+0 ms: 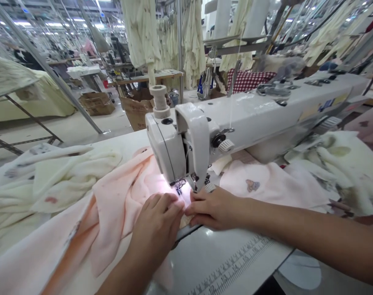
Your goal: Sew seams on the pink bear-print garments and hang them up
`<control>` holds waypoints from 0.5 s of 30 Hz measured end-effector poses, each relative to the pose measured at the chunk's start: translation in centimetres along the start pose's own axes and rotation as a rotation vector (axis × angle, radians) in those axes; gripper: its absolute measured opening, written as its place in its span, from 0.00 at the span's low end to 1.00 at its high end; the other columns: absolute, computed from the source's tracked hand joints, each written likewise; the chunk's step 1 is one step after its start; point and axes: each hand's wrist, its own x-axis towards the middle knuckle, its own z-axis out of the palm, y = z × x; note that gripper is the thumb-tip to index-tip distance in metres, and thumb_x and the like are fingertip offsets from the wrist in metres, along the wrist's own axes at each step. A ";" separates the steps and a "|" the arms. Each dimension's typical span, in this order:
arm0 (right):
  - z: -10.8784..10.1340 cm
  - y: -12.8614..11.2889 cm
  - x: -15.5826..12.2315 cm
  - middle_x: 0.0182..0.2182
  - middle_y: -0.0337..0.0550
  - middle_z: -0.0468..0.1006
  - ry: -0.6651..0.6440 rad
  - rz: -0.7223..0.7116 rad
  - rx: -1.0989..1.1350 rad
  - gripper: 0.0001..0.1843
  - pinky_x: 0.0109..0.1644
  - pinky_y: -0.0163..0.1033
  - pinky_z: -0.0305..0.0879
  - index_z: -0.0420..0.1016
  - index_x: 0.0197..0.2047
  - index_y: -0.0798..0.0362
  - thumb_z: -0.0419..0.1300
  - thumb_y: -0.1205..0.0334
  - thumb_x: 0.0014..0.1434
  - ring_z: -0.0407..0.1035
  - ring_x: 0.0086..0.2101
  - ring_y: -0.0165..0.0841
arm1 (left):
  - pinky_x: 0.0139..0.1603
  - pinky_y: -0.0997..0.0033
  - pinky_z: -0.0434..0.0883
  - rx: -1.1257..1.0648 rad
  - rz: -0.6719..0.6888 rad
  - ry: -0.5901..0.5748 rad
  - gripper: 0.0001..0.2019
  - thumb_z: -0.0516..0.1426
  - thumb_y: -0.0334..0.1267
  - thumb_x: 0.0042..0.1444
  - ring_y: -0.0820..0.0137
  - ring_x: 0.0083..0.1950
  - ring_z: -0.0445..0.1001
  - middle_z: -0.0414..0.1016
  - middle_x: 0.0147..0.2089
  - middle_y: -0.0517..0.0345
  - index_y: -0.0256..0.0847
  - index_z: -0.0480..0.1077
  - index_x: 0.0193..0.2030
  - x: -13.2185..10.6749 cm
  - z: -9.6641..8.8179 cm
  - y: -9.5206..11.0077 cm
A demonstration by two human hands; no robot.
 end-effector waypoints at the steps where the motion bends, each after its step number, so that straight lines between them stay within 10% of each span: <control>1: 0.0 0.0 0.0 0.30 0.41 0.72 -0.010 0.000 -0.002 0.12 0.33 0.35 0.55 0.75 0.39 0.53 0.54 0.56 0.63 0.60 0.28 0.29 | 0.41 0.59 0.66 0.006 0.000 0.002 0.09 0.49 0.32 0.61 0.64 0.40 0.66 0.71 0.41 0.55 0.42 0.69 0.43 0.0 0.0 0.0; 15: -0.6 1.5 0.6 0.24 0.38 0.71 0.079 0.296 0.578 0.11 0.33 0.34 0.61 0.73 0.29 0.56 0.56 0.59 0.59 0.65 0.27 0.28 | 0.39 0.61 0.65 0.016 -0.001 0.009 0.08 0.49 0.32 0.60 0.66 0.37 0.65 0.70 0.40 0.56 0.43 0.68 0.42 0.0 0.0 0.0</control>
